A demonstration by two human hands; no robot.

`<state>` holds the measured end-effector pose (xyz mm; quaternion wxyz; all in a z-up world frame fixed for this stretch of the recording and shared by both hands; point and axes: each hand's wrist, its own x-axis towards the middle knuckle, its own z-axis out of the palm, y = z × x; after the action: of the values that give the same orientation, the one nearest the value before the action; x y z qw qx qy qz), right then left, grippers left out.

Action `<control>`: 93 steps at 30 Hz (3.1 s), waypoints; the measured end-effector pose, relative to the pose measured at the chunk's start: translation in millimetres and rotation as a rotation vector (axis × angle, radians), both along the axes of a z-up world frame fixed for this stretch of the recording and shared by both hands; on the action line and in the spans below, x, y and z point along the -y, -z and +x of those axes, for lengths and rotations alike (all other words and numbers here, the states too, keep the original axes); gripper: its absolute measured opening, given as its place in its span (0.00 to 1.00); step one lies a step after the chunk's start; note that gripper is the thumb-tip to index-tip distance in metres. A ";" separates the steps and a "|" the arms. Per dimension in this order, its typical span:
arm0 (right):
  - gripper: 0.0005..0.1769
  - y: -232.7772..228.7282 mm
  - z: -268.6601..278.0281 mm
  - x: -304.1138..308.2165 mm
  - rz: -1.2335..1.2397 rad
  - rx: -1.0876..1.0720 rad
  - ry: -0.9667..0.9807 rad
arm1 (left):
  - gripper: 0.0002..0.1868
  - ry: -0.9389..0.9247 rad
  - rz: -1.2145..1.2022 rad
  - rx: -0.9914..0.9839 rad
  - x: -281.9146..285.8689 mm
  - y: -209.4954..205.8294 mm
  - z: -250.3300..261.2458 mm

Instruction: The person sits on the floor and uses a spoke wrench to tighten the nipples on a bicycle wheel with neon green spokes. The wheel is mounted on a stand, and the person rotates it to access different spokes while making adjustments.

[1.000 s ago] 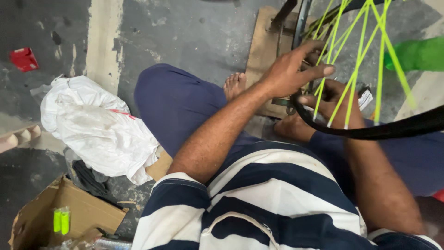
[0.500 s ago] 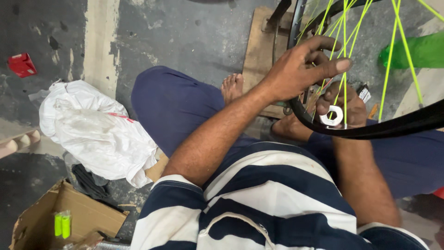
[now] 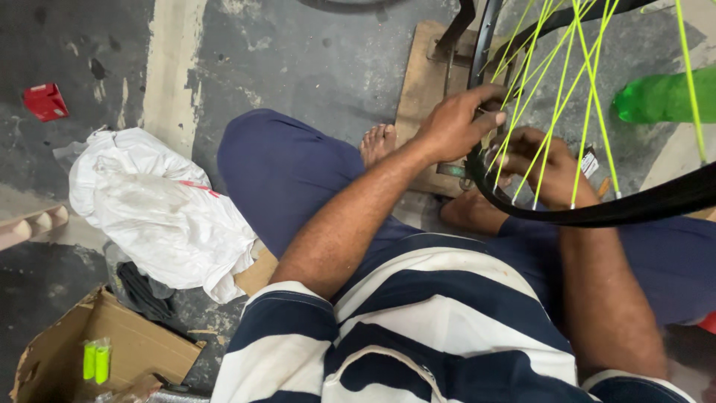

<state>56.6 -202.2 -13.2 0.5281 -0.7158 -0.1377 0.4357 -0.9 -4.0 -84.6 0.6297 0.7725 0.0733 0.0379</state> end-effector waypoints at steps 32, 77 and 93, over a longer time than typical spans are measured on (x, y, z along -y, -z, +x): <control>0.24 -39.5 -37.5 10.0 -0.133 0.393 -0.130 | 0.31 0.517 -0.249 0.093 -14.7 3.0 -23.7; 0.14 -68.1 -96.7 26.6 -0.123 1.366 0.052 | 0.25 0.149 -0.415 -0.107 15.0 -20.1 -50.9; 0.12 -46.7 -94.4 20.2 -0.109 1.229 -0.012 | 0.27 0.121 0.021 -0.161 22.9 -51.8 -44.4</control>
<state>-37.9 -222.3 33.5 0.3125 -0.8611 -0.3982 -0.0470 -45.3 -26.9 -32.8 0.6149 0.7824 0.0767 -0.0617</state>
